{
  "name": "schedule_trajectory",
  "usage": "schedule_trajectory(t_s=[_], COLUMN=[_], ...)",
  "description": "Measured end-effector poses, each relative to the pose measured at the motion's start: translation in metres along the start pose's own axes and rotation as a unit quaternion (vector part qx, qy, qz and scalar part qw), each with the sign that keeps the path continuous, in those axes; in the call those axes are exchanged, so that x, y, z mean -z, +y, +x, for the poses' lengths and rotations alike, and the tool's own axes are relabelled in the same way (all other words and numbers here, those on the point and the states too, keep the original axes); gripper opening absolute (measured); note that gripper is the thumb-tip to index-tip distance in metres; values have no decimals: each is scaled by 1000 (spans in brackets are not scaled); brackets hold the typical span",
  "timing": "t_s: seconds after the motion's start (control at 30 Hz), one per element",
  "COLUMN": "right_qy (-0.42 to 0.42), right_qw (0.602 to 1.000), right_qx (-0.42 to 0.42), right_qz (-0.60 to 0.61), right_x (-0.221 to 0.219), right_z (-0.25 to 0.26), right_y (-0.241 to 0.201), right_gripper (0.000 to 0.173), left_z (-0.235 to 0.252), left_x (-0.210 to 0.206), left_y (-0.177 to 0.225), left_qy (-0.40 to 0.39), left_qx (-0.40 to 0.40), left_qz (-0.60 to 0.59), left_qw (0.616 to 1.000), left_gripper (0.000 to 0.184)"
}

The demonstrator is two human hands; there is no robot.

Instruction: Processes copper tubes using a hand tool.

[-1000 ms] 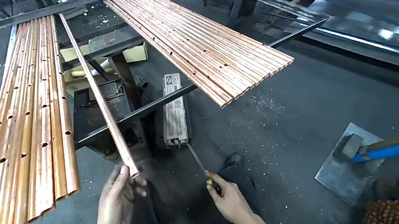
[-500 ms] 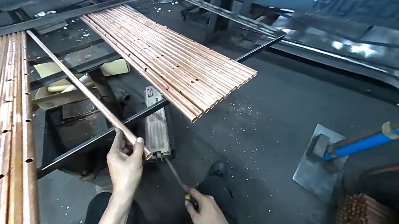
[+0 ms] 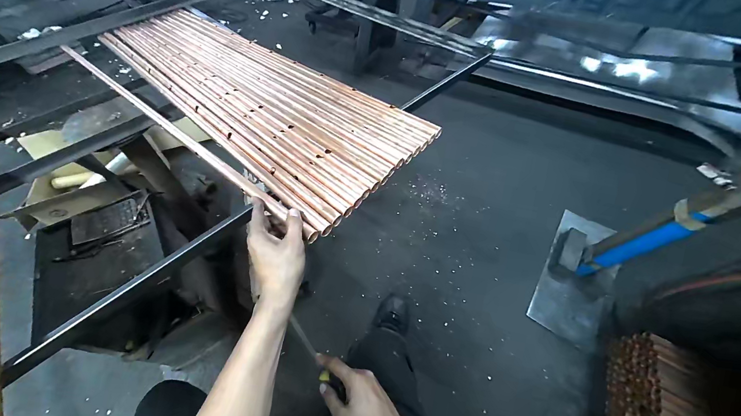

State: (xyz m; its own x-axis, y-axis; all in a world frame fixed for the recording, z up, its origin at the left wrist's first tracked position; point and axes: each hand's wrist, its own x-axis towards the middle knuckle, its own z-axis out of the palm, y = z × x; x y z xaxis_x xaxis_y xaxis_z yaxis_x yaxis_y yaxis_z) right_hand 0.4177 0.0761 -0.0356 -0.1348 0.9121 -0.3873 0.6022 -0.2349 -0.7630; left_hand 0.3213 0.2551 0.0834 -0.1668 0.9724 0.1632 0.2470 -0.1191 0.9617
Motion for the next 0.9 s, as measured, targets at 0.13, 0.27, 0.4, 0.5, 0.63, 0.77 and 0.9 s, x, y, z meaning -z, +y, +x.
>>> schedule_trajectory(t_s=[0.13,0.27,0.4,0.5,0.63,0.77,0.9], right_qy=[-2,-2,-5,-2,-3,-3,7], right_qw=[1000,1000,1000,1000,1000,1000,1000], right_qx=[6,6,1,0,0,10,14], right_qz=[-4,-15,-17,-16,-18,-20,-11], right_x=[-1,-3,-4,-3,-2,-1,1], right_z=[1,0,-1,-1,-1,-1,-4], right_y=[-1,0,1,0,-1,-2,-3], right_gripper=[50,50,51,50,50,49,49], left_z=[-4,-2,1,6,7,7,7], left_x=[2,7,13,17,15,14,16], left_y=[-2,-2,0,2,5,1,4], left_qy=[1,-19,-38,-45,-40,-39,-51], left_qx=[-12,-15,-8,2,2,20,31], left_qz=[-21,-24,-12,0,-5,1,4], left_qw=[1000,999,999,999,999,999,998], left_gripper=[64,65,66,67,67,68,70])
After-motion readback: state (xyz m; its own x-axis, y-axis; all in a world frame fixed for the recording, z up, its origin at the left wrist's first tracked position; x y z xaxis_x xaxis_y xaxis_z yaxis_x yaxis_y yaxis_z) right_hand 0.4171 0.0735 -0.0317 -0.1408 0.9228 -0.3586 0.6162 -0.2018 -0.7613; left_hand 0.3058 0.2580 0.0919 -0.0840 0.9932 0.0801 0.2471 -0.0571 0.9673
